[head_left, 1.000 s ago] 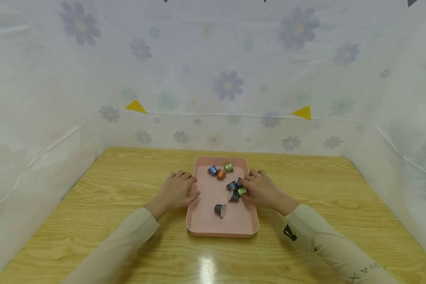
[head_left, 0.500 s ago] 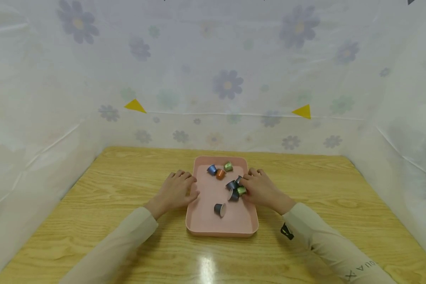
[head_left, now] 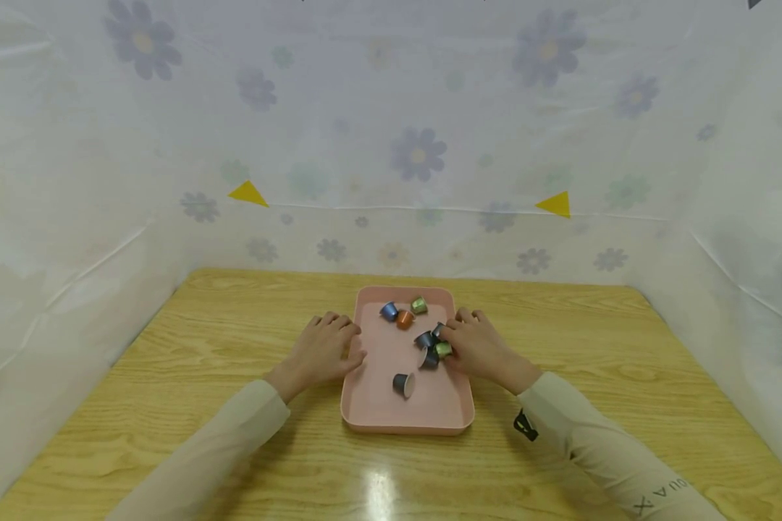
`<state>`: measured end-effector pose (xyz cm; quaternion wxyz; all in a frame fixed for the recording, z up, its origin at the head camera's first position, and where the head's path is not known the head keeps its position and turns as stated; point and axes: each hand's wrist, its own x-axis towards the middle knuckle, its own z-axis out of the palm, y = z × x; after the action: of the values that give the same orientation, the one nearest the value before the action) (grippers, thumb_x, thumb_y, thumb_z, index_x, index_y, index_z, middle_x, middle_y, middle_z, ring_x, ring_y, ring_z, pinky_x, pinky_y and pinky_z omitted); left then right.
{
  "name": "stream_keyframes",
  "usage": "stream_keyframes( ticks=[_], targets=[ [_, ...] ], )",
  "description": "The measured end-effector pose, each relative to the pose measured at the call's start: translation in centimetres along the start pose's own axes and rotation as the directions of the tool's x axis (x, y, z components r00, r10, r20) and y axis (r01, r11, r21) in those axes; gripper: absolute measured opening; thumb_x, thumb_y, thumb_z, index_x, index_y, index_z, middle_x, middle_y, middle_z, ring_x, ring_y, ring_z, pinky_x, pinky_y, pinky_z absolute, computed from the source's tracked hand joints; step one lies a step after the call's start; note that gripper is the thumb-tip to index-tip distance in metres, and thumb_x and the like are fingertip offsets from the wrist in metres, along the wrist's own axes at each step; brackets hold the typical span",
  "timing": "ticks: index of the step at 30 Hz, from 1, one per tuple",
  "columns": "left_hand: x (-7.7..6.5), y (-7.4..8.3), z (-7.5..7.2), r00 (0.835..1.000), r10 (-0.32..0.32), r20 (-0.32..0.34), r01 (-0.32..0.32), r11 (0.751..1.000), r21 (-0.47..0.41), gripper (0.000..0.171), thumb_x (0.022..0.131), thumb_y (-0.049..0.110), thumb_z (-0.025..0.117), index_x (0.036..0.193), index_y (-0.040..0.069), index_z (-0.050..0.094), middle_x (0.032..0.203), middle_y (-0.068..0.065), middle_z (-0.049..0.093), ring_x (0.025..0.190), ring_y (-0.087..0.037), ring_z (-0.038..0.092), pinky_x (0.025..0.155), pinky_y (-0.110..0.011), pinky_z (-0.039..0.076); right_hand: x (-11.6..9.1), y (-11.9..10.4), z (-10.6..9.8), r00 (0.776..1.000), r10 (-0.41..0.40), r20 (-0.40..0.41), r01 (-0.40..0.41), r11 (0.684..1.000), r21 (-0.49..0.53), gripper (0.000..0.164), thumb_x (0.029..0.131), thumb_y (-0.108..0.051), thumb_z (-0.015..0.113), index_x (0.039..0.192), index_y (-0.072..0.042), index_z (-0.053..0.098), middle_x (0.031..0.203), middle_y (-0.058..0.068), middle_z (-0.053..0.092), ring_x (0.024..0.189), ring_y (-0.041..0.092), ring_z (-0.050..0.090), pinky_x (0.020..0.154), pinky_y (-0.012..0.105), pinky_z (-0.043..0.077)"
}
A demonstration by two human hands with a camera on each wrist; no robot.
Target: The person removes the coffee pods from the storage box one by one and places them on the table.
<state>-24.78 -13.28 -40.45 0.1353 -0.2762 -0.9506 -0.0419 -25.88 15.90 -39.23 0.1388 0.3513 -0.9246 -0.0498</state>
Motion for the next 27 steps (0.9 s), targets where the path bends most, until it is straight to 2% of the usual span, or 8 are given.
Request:
stream_keyframes(
  ticks=[10,19,27],
  targets=[
    [0.1,0.0,0.1,1.0,-0.007,0.023,0.007,1.0,0.019,0.041,0.086,0.047,0.051,0.111,0.016,0.062,0.112,-0.004,0.06,0.108,-0.026,0.051,0.092,-0.045,0.041,-0.1,0.1,-0.6,1.0,0.009,0.008,-0.01,0.999,0.048,0.021,0.076,-0.026,0.07,0.089,-0.014,0.059,0.081,-0.001,0.061,0.093,0.027,0.051,0.087,0.051,0.039],
    [0.1,-0.1,0.1,1.0,-0.009,0.03,0.009,1.0,0.023,0.042,0.086,0.048,0.051,0.112,0.016,0.062,0.113,-0.004,0.059,0.108,-0.026,0.05,0.092,-0.045,0.04,-0.1,0.3,-1.4,0.999,-0.001,-0.032,0.004,0.997,0.071,0.024,0.077,-0.032,0.07,0.089,-0.015,0.059,0.081,-0.002,0.059,0.092,0.026,0.052,0.086,0.049,0.039],
    [0.1,0.0,0.0,0.999,-0.013,0.035,0.012,1.0,0.027,0.041,0.086,0.046,0.053,0.111,0.016,0.062,0.113,-0.005,0.059,0.108,-0.026,0.051,0.092,-0.045,0.04,-0.1,1.0,-2.2,0.998,0.0,-0.059,0.006,0.996,0.088,0.028,0.077,-0.034,0.071,0.094,-0.015,0.061,0.092,0.0,0.062,0.092,0.025,0.05,0.085,0.05,0.039]
  ],
)
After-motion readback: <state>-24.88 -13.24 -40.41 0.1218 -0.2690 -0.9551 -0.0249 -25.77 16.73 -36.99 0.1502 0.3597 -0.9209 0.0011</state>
